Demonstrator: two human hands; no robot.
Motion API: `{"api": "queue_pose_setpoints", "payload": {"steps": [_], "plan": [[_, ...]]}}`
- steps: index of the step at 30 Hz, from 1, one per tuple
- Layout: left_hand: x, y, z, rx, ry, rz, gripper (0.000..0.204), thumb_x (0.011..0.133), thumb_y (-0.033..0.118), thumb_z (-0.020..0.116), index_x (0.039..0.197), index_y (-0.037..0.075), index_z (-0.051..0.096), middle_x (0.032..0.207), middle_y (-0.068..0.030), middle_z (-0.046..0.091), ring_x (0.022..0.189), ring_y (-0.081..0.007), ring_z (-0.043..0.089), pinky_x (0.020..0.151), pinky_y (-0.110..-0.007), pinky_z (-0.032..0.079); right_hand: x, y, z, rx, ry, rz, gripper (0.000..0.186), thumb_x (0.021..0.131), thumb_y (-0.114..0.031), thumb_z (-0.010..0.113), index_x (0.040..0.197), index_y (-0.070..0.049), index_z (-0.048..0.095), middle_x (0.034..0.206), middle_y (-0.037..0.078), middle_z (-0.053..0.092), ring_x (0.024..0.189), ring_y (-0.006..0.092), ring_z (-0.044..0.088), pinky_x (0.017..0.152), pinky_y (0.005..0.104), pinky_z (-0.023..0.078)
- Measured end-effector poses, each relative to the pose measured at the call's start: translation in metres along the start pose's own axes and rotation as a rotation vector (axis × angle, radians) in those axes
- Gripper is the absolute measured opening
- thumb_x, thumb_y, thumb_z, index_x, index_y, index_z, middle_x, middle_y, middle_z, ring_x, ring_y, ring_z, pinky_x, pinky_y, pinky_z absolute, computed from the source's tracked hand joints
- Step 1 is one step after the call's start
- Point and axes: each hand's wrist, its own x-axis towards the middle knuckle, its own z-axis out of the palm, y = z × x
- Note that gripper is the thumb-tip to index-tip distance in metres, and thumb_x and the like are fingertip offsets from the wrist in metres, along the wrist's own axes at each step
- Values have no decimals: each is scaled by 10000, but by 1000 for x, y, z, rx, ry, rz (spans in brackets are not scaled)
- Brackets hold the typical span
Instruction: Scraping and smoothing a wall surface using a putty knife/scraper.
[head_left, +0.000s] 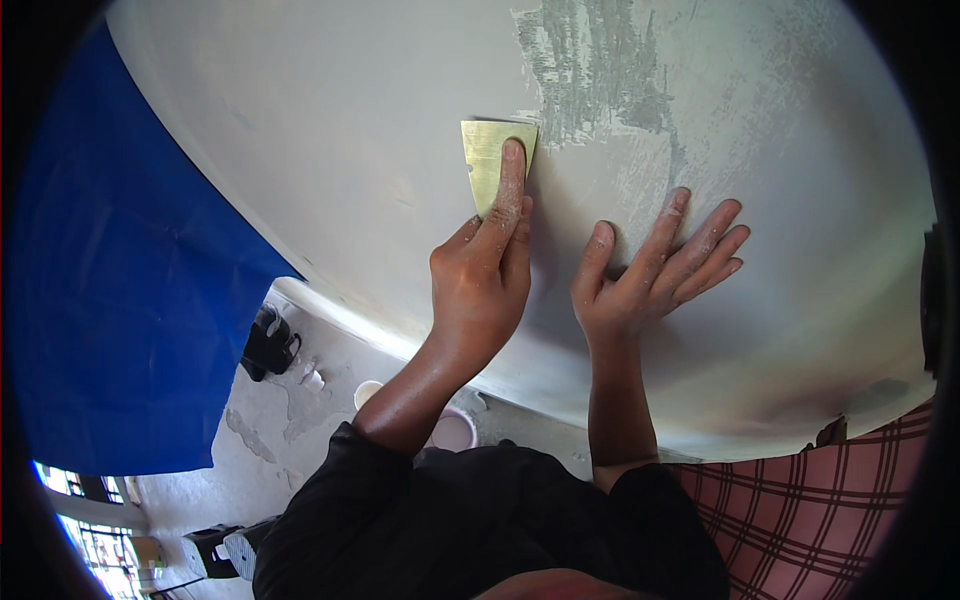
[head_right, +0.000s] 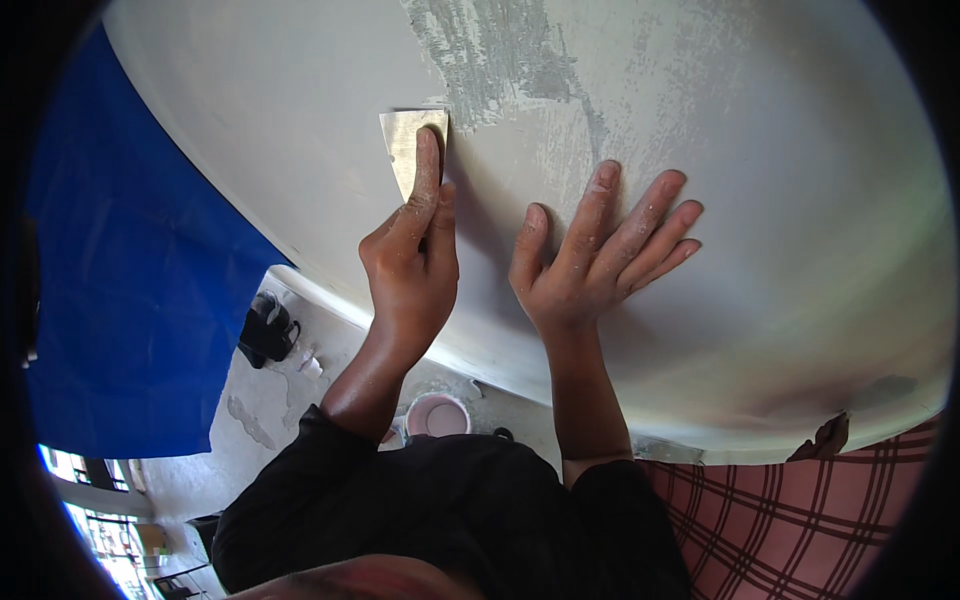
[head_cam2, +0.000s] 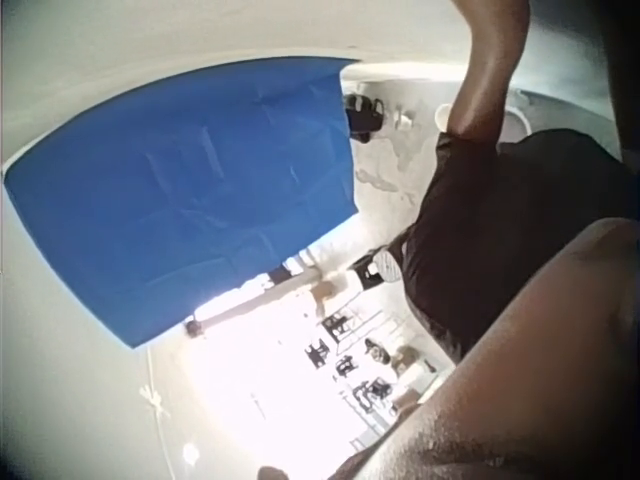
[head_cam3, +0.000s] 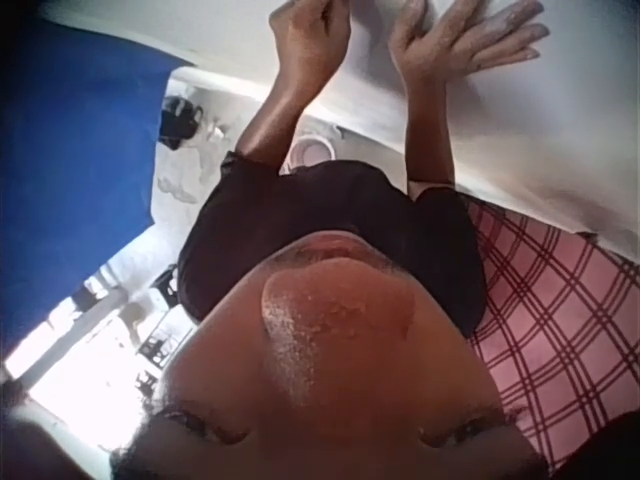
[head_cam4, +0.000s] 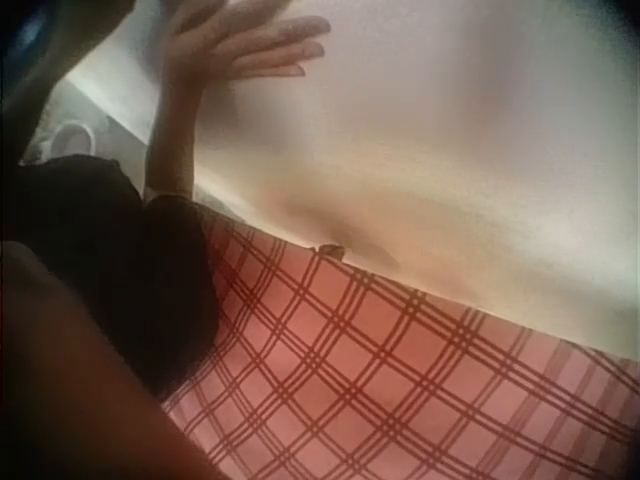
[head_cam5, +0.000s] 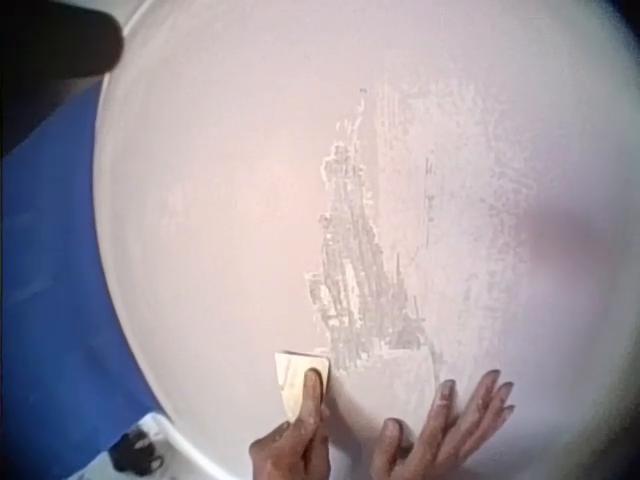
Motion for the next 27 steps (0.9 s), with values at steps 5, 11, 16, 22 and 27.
{"api": "queue_pose_setpoints", "payload": {"steps": [5,11,16,22,27], "plan": [[-13,-11,4,5,15,34,623,951,-11,619,1533,113,436,716,-164,667,582,-239,669,567,-348,530,2,-4,2,41,36,27,620,1013,-412,484,1475,1,468,1544,400,293,1497,545,141,1186,645,-9],[11,0,0,25,39,83,636,941,-13,635,1532,110,436,771,-173,690,613,-238,691,591,-343,547,0,-3,1,37,41,30,619,1014,-418,484,1472,-2,474,1541,398,303,1499,543,139,1189,640,-2],[-14,-6,5,-2,38,36,599,969,-37,609,1524,124,454,688,-127,620,544,-84,442,575,-219,443,-1,-1,3,51,44,26,616,1013,-416,486,1469,-2,479,1542,396,304,1500,540,140,1190,637,-6],[-5,-4,-1,18,68,81,599,968,-32,614,1522,140,463,642,-94,587,533,-98,463,574,-228,446,-3,1,1,39,33,11,632,1010,-404,503,1480,16,453,1554,391,283,1502,537,138,1183,644,4],[-8,-2,-6,72,-47,18,638,934,-37,624,1526,121,448,767,-182,685,657,-273,706,621,-363,554,-5,0,4,45,43,28,607,1010,-414,488,1453,1,498,1542,392,309,1503,528,145,1193,633,-5]]}}
